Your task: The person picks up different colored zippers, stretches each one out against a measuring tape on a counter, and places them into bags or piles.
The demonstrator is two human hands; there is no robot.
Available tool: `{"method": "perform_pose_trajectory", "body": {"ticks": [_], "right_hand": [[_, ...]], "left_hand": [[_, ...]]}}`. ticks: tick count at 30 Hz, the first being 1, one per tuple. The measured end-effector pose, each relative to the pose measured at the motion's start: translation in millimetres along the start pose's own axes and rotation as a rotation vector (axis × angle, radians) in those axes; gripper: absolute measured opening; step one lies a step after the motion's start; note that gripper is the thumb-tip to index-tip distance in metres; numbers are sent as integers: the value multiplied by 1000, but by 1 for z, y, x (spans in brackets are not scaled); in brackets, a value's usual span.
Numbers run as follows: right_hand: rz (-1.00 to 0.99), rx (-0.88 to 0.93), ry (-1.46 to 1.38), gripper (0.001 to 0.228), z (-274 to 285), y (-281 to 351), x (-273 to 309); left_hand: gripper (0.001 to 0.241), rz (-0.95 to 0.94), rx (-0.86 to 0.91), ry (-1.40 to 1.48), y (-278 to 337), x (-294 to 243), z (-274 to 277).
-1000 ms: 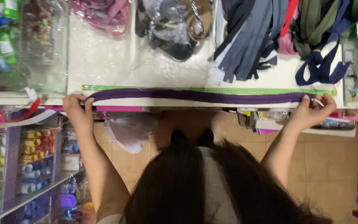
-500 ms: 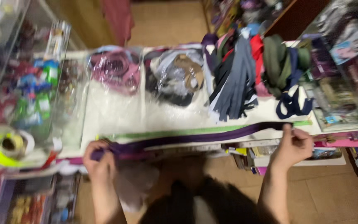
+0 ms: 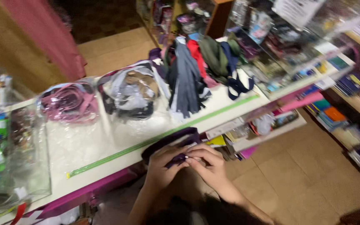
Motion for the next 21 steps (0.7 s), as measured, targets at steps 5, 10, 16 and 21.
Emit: {"method": "perform_pose_trajectory", "body": {"ticks": [5,10,16,21], "right_hand": [[-11,101,14,20,45,44,6],[-622,242,-449,51,70,132,-49],[-1034,135,-1041,88,62,317,-91],[-998,-176,-1061,72,143,358,-30]], "left_hand": [[26,-128,86,-211,25,1,-47],[31,-131,-139,-214,43,-18,-98],[30,-27,329,125,108,4,-226],[11,217,546,641,159,-41,-313]]}}
Point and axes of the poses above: each hand's wrist, its own y-axis away from the middle knuckle, its own z-axis out of the back of the hand, x = y × z, the point moved 7 cm from there along -y, towards the middle knuckle, and after that the axes turned 15 degrees about y, right-handed, at the moved point
